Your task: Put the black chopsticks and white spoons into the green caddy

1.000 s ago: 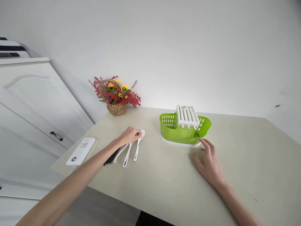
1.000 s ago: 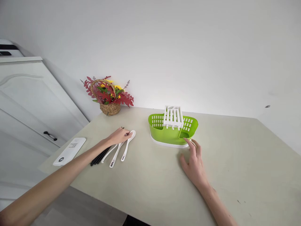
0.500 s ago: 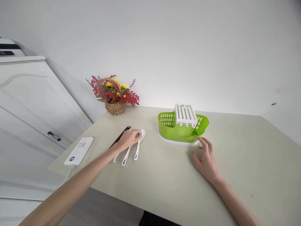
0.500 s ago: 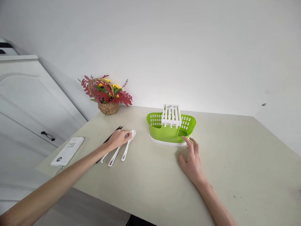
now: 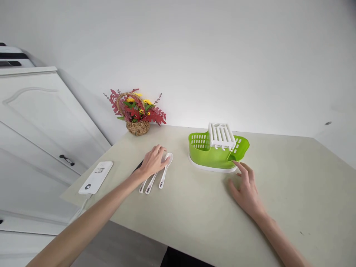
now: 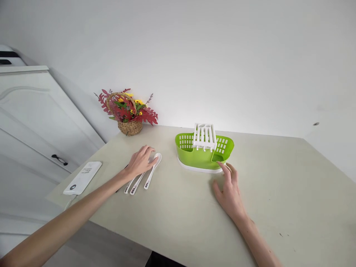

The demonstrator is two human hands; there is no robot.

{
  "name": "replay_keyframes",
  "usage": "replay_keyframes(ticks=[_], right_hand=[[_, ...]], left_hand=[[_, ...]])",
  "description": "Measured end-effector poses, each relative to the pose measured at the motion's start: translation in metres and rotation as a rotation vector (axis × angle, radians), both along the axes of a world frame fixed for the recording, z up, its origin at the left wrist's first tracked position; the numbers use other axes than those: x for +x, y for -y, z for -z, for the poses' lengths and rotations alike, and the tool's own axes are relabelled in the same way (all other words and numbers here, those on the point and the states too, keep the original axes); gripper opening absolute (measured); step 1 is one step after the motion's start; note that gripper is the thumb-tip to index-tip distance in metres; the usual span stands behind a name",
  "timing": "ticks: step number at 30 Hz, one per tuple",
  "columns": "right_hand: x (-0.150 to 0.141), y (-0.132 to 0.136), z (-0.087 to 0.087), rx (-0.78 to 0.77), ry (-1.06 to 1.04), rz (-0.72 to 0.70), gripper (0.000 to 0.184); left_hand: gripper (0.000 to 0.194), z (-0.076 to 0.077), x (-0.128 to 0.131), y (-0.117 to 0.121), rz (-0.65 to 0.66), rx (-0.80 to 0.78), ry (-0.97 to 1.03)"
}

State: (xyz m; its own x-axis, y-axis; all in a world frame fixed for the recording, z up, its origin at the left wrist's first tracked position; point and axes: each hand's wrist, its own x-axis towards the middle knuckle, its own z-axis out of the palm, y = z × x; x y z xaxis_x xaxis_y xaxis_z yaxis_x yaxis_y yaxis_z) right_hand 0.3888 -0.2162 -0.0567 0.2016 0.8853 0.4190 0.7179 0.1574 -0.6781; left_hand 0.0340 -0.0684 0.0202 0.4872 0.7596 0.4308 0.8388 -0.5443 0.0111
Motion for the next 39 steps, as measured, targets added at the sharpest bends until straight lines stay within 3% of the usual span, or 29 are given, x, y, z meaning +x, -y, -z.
replay_keyframes(ticks=[3,6,11,15,20,24,30,39], right_hand=[[-0.003,0.001,-0.003,0.010,0.035,0.023,0.064],[-0.005,0.000,-0.003,0.041,0.090,0.057,0.062],[-0.007,-0.001,-0.004,0.081,0.176,0.081,0.061],[-0.010,-0.001,-0.006,0.073,0.245,0.093,0.064],[-0.019,-0.008,-0.004,0.092,0.323,0.112,0.065],[-0.035,-0.024,-0.006,0.096,0.393,0.103,0.064],[-0.068,-0.057,-0.016,0.099,0.459,0.058,0.064],[-0.114,-0.116,-0.021,0.107,0.521,-0.027,0.075]], left_hand=[[0.026,-0.014,0.014,0.026,0.058,0.092,0.167],[0.022,-0.013,0.039,0.064,0.193,-0.028,0.298],[0.015,0.019,0.072,0.119,0.309,-0.394,0.380],[0.012,0.038,0.067,0.142,0.277,-0.537,0.451],[0.012,0.034,0.045,0.157,0.229,-0.634,0.594],[0.013,0.032,0.042,0.161,0.216,-0.651,0.612],[0.011,0.038,0.043,0.161,0.195,-0.627,0.604],[0.012,0.029,0.044,0.164,0.185,-0.655,0.575]])
